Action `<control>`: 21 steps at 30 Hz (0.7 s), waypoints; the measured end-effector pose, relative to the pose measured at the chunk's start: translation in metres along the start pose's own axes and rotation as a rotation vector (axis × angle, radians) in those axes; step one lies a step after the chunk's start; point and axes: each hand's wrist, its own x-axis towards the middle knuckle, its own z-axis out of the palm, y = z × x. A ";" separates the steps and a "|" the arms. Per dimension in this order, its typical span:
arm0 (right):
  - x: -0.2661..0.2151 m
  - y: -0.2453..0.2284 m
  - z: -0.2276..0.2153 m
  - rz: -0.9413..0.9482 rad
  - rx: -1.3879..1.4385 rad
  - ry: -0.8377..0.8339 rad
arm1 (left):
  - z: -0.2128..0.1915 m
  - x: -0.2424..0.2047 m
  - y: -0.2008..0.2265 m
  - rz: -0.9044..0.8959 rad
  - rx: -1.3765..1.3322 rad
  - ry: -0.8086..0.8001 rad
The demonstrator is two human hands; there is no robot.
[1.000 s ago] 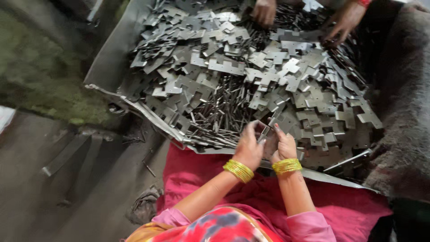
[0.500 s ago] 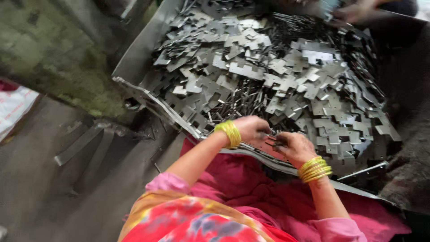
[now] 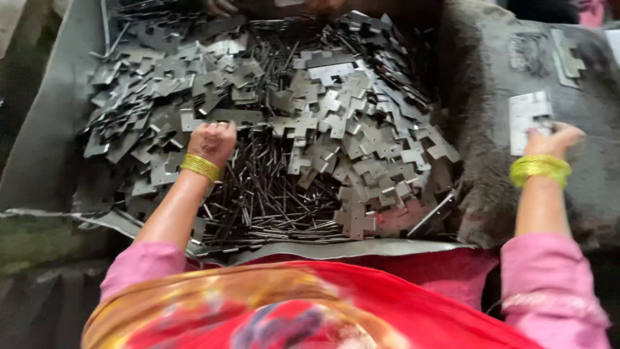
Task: The person sits on the floor and sorts small metal brackets and pins from a large bin, picking them up by hand and placing them into a separate pile. The task involves repetitive hand movements to separate and organize the metal components.
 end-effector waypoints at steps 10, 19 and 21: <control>-0.315 -0.117 0.067 0.538 1.112 -1.259 | -0.141 -0.053 0.176 -0.162 -0.413 0.413; -0.350 -0.222 0.166 0.016 0.388 -0.969 | -0.185 -0.149 0.193 -0.481 -0.593 0.148; -0.355 -0.245 0.201 -0.450 -0.119 -0.870 | -0.184 -0.160 0.168 -0.591 -0.574 0.134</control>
